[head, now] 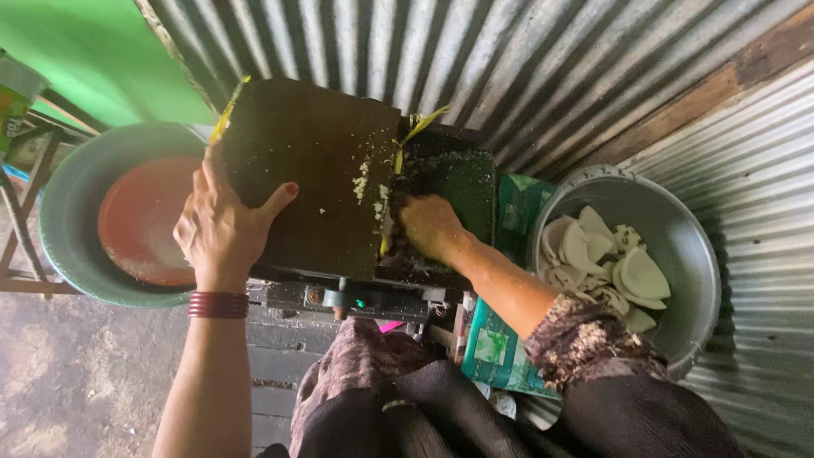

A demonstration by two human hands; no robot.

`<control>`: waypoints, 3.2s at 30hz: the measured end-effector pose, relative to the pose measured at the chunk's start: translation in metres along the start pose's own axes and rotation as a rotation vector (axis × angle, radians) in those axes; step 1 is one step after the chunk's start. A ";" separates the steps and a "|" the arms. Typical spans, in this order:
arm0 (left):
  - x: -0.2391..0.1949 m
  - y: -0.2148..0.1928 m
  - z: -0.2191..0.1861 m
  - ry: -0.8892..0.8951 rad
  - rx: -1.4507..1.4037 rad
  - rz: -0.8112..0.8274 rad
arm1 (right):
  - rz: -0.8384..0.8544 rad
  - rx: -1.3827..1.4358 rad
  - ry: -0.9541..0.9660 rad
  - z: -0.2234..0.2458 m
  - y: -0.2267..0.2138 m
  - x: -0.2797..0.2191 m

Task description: The person repeatedly picks up white vegetable slices from a metal bowl and grates them against a rotating drum grater. The grated material falls into a large green basin below. The person continues this process for the duration of the clip.

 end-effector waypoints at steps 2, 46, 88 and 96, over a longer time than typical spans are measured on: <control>-0.001 0.001 0.001 -0.015 -0.002 0.016 | -0.100 0.057 -0.024 0.003 -0.007 0.001; -0.003 0.008 0.004 0.000 0.046 0.044 | -0.590 1.229 0.321 -0.112 -0.122 -0.155; 0.000 -0.001 0.002 -0.014 0.013 0.021 | -0.068 0.071 0.315 -0.026 -0.029 -0.013; 0.001 0.003 0.001 -0.019 0.029 0.023 | -0.225 -0.153 0.046 -0.005 -0.026 -0.006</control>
Point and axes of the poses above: each hand's wrist, its own x-axis towards the middle knuckle, its own y-axis out of the palm, z = x × y, the point moved 8 cm from there along x, towards the middle knuckle, and after that the axes turned 5 degrees about -z, right-handed, at the moved point
